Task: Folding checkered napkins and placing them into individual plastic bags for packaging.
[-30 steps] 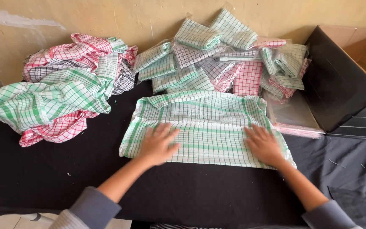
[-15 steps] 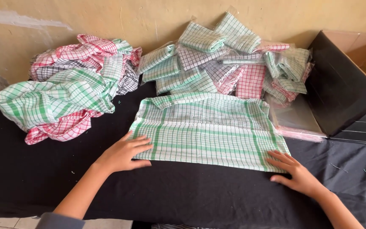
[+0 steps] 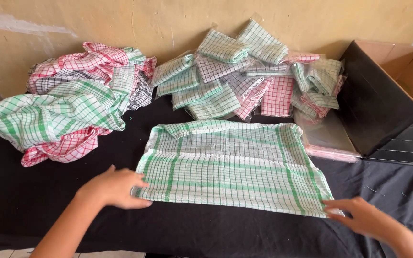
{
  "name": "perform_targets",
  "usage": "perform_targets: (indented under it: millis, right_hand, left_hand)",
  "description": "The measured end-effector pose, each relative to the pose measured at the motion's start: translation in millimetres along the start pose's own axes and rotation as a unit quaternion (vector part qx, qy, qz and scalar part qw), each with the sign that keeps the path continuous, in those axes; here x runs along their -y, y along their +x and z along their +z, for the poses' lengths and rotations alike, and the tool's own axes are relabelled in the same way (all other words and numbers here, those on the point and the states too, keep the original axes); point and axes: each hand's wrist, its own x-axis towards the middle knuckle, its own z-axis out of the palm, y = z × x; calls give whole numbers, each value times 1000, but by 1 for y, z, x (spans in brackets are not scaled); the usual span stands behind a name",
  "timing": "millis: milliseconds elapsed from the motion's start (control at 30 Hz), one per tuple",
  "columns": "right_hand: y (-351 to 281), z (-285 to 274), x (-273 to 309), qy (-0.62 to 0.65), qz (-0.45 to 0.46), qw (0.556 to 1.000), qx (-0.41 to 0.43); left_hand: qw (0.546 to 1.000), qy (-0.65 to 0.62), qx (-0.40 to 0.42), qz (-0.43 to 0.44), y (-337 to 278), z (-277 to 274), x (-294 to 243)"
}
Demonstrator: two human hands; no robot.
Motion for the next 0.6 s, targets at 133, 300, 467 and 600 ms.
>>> perform_targets:
  millis: [133, 300, 467, 600]
  right_hand:
    - [54, -51, 29, 41, -34, 995, -86]
    - [193, -74, 38, -20, -118, 955, -270]
    - [293, -54, 14, -180, -22, 944, -275]
    - [330, -31, -17, -205, -4, 953, -224]
  left_hand:
    - [986, 9, -165, 16, 57, -26, -12]
    - [927, 64, -370, -7, 188, -36, -43]
    - [899, 87, -427, -41, 290, -26, -20]
    - [861, 96, -499, -25, 279, -28, 1]
